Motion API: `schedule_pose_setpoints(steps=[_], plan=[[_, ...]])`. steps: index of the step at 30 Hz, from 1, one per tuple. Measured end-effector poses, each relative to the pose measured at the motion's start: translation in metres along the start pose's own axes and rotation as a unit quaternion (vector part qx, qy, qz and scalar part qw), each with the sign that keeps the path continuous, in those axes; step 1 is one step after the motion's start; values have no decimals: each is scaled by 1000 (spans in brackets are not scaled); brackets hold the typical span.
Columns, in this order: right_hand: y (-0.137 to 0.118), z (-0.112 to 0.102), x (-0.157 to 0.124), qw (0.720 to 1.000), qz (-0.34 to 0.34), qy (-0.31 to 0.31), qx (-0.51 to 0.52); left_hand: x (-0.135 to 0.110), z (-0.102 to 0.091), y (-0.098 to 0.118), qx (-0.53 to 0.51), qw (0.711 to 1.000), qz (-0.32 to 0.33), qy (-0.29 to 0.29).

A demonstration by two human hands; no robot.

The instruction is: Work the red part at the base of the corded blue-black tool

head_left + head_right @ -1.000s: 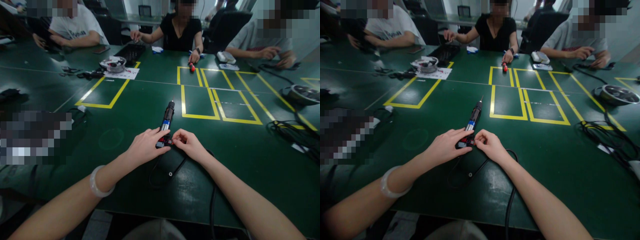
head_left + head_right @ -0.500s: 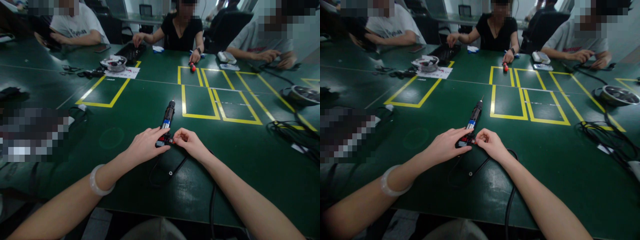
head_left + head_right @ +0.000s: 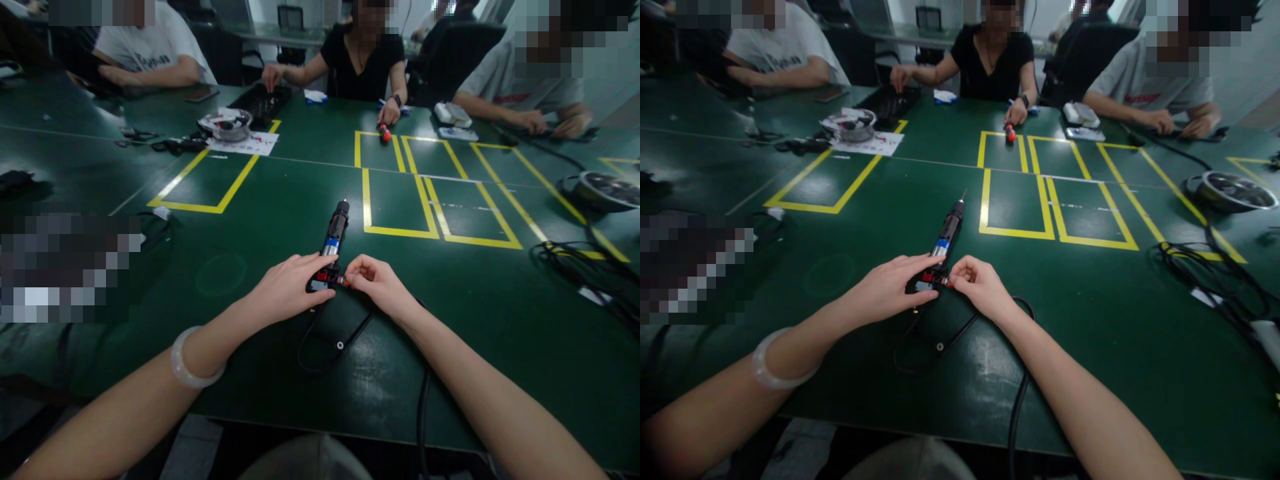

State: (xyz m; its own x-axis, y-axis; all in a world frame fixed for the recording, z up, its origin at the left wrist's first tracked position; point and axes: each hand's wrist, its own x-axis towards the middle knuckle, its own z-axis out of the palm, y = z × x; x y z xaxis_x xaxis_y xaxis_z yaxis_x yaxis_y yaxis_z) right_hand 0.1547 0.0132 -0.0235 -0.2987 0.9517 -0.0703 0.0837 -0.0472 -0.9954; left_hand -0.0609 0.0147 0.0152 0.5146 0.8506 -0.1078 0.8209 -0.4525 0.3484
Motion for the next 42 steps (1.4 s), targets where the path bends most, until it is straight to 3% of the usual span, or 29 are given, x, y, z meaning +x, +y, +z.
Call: schedule_pose_setpoints(steps=[9,22,42], plan=[[-3,0,0,1000,11,3,6,2,-6,-14,-98,992,71,23],[-3,3,1,1000,12,5,11,2,-6,-10,-151,987,32,49],[-7,4,0,1000,17,10,15,2,-4,-4,-122,990,15,70]])
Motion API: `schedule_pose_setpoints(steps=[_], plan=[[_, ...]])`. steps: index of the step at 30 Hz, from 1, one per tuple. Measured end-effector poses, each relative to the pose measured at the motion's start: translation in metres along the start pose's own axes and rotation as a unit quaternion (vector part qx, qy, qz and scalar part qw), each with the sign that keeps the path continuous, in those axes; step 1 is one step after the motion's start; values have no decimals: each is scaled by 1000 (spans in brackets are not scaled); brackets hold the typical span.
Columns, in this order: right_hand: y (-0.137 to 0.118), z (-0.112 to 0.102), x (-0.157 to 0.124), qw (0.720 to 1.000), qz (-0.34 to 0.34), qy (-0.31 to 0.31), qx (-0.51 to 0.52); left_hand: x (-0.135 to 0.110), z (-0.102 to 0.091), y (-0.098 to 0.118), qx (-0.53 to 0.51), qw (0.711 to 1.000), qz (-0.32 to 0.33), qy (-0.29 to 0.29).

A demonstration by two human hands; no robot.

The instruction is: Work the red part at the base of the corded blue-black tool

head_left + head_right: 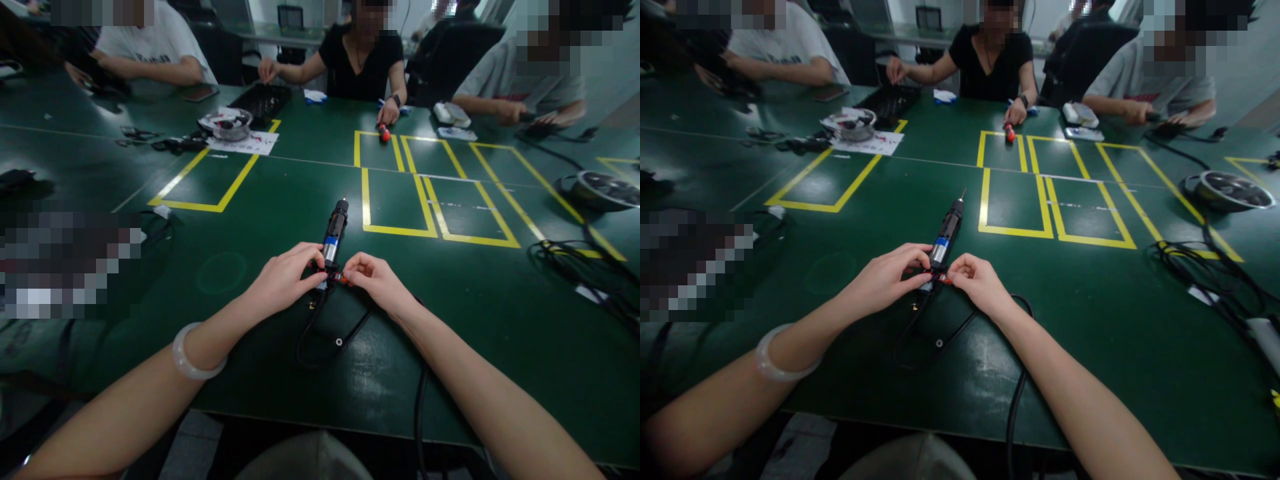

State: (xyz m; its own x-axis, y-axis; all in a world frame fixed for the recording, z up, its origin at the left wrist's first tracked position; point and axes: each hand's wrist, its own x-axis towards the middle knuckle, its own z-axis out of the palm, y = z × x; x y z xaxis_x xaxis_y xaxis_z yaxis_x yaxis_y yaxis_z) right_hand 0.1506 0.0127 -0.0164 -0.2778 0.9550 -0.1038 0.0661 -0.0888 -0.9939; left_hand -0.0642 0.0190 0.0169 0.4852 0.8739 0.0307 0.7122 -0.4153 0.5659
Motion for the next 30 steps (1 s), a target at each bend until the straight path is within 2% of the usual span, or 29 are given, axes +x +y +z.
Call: schedule_pose_setpoints(steps=[11,22,30], plan=[[3,-1,2,1000,-7,-3,-7,1,-1,2,8,1000,-11,1],[9,0,3,998,-27,-13,-60,-1,2,-3,11,1000,-6,-2],[9,2,3,998,-26,-11,-49,-1,1,0,26,1000,-1,-8]])
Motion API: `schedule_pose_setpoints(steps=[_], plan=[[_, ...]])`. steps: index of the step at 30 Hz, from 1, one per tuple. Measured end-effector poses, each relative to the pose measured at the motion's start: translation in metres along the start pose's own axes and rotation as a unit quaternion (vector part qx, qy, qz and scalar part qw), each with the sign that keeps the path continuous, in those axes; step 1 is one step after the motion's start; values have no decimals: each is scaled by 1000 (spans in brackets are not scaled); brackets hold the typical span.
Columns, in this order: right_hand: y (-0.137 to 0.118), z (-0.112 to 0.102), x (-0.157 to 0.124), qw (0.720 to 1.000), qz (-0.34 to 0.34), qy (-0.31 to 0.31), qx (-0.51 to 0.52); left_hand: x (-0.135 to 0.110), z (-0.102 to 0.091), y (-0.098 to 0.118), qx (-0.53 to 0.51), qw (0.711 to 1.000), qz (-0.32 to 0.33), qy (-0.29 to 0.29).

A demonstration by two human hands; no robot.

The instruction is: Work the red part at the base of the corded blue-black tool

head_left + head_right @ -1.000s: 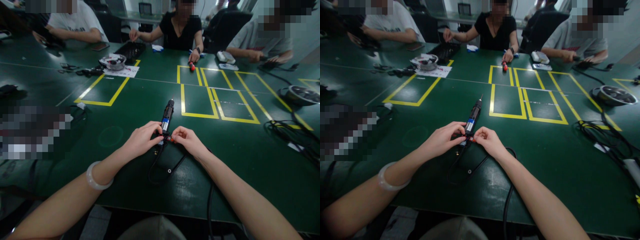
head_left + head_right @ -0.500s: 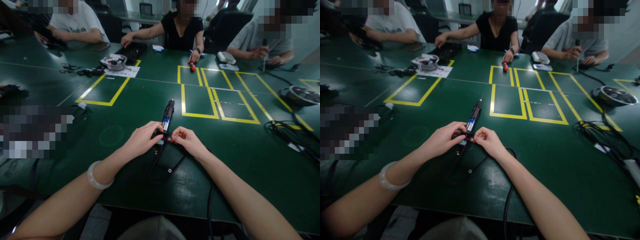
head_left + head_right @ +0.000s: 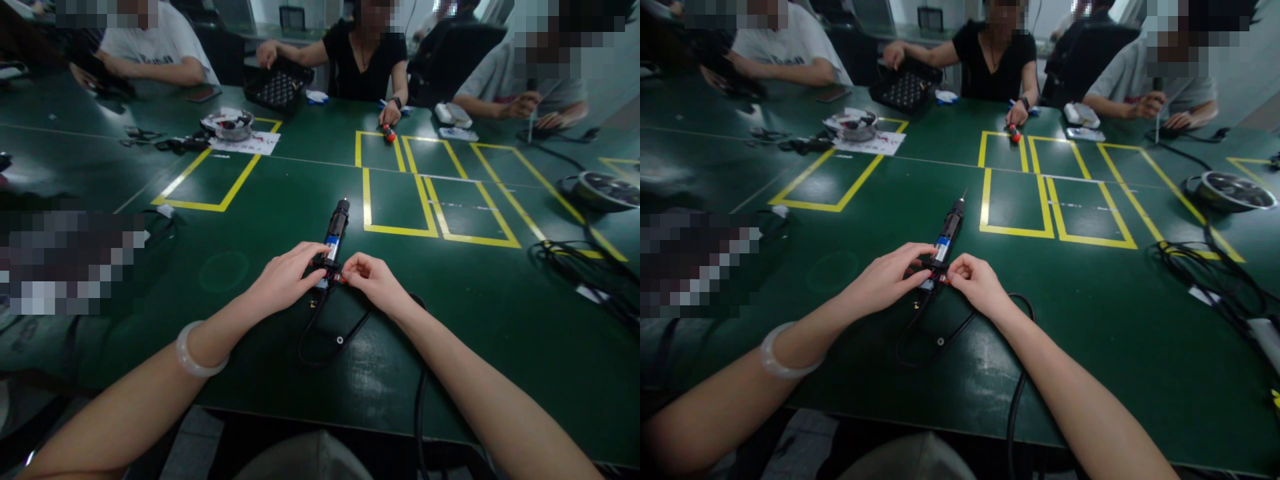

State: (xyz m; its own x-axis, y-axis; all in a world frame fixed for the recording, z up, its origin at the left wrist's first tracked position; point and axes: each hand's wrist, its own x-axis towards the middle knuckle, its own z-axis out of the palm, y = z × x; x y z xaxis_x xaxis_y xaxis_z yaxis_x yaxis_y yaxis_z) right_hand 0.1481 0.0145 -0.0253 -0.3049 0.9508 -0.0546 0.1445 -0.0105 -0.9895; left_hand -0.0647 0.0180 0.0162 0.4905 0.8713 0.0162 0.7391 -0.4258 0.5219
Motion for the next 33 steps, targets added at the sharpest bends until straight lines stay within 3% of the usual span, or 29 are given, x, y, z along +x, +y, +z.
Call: schedule_pose_setpoints(steps=[15,33], plan=[[6,5,4,993,-1,21,-115,1,11,-9,-7,1000,19,-10],[2,7,3,990,-17,35,-136,2,7,-4,-11,1000,1,-20]])
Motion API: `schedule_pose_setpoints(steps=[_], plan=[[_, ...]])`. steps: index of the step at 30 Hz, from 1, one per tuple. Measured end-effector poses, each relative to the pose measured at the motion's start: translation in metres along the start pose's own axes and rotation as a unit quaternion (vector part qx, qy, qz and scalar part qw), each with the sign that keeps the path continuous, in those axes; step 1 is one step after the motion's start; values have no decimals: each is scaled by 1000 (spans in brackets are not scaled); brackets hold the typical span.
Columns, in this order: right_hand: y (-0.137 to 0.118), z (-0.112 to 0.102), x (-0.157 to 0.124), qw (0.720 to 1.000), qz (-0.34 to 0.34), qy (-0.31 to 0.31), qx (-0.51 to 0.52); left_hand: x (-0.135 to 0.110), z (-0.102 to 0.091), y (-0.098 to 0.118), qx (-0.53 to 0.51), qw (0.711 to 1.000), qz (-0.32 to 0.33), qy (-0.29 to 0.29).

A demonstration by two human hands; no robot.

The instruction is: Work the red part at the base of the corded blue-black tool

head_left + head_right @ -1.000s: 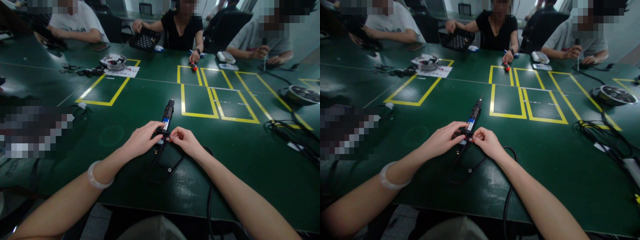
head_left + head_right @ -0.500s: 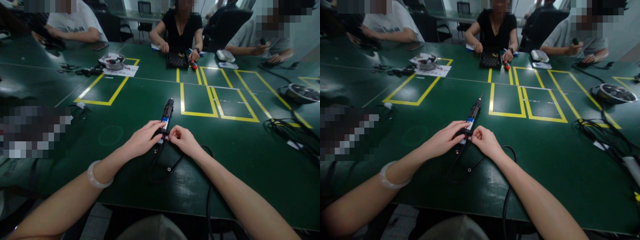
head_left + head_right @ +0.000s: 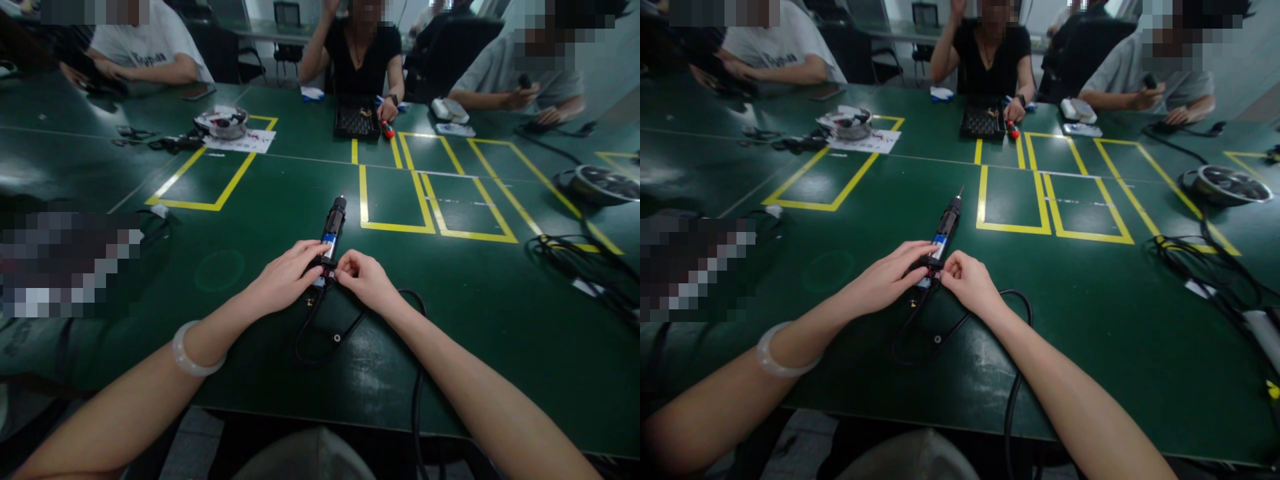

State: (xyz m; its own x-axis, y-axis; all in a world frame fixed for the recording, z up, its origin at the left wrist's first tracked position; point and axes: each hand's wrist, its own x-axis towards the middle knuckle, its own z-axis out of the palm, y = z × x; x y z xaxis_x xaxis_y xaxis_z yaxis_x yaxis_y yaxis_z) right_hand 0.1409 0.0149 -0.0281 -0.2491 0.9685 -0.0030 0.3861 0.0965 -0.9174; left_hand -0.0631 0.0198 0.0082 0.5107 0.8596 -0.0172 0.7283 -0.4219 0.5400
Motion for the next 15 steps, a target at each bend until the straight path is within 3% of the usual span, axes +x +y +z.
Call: schedule_pose_setpoints(steps=[15], plan=[[-8,-1,-2,998,-1,7,-66,0,1,-1,18,1000,3,1]])
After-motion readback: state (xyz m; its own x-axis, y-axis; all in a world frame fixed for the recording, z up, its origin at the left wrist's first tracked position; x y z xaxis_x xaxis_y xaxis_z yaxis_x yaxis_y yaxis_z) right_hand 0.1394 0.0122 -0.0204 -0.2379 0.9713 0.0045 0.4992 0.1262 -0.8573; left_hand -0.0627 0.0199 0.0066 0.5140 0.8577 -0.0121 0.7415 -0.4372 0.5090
